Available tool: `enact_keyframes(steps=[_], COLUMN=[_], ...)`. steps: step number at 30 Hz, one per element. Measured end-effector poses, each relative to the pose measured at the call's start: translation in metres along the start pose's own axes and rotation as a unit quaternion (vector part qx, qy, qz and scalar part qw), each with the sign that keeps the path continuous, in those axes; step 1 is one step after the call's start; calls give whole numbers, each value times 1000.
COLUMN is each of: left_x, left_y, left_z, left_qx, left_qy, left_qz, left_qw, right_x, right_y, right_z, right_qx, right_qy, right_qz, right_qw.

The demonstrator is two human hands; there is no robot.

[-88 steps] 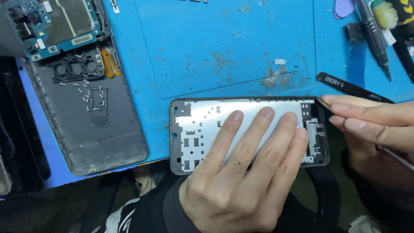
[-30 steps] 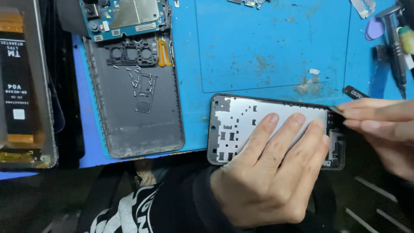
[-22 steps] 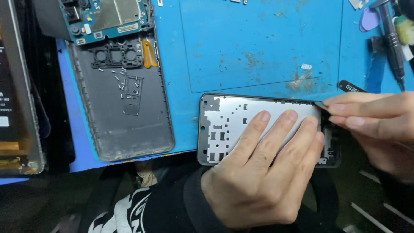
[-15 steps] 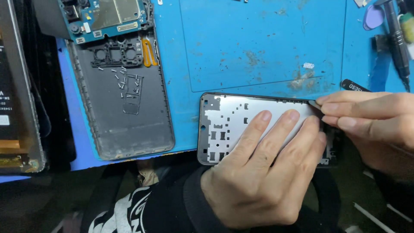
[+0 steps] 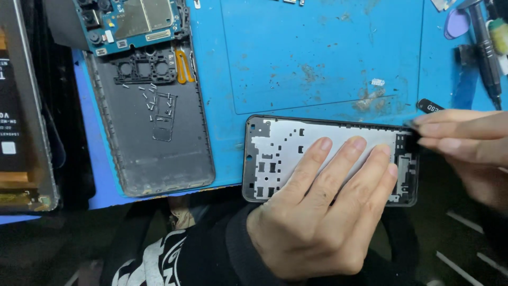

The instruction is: Cleaning a smartphone frame and preparing it for reassembly using precision tools.

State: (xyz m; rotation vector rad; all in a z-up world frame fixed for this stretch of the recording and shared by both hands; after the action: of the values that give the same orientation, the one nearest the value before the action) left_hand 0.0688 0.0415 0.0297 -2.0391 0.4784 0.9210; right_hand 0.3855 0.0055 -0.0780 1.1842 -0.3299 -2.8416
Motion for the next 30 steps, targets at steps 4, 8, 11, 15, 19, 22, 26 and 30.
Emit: enact_keyframes(steps=[4, 8, 11, 15, 19, 22, 26, 30], left_x=[-4, -4, -3, -2, -1, 3, 6, 6], left_y=[-7, -13, -16, -19, -18, -14, -12, -10], left_z=[0, -3, -2, -3, -3, -4, -6, -6], left_qx=[-1, -17, -35, -26, -20, -18, -7, -9], left_qy=[16, 45, 57, 50, 33, 12, -26, -28], left_qz=[0, 0, 12, 22, 26, 30, 33, 29], left_qw=[1000, 999, 998, 998, 999, 999, 999, 999], right_x=[-9, -21, -4, -8, -13, 2, 11, 21], right_y=[5, 28, 16, 26, 30, 23, 35, 34], right_z=[-33, -112, -39, -10, 22, 78, 72, 89], right_qx=[-48, 119, 75, 80, 67, -41, -84, -215], right_qy=[43, 34, -171, -47, 35, 4, 79, 53], right_qz=[47, 58, -39, -25, -107, -129, -161, -134], right_qw=[997, 991, 982, 995, 991, 991, 980, 966])
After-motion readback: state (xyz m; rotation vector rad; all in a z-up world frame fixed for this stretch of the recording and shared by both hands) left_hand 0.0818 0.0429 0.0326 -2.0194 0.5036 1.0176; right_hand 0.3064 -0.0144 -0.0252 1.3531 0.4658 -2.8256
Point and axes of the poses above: each hand's wrist, its own y-axis away from the middle knuckle, its own x-axis out of the palm, z = x × y, the point moved 8 cm from there along -y, towards the middle knuckle, and after that the axes turned 1 degree about z, right-handed, at the moved point
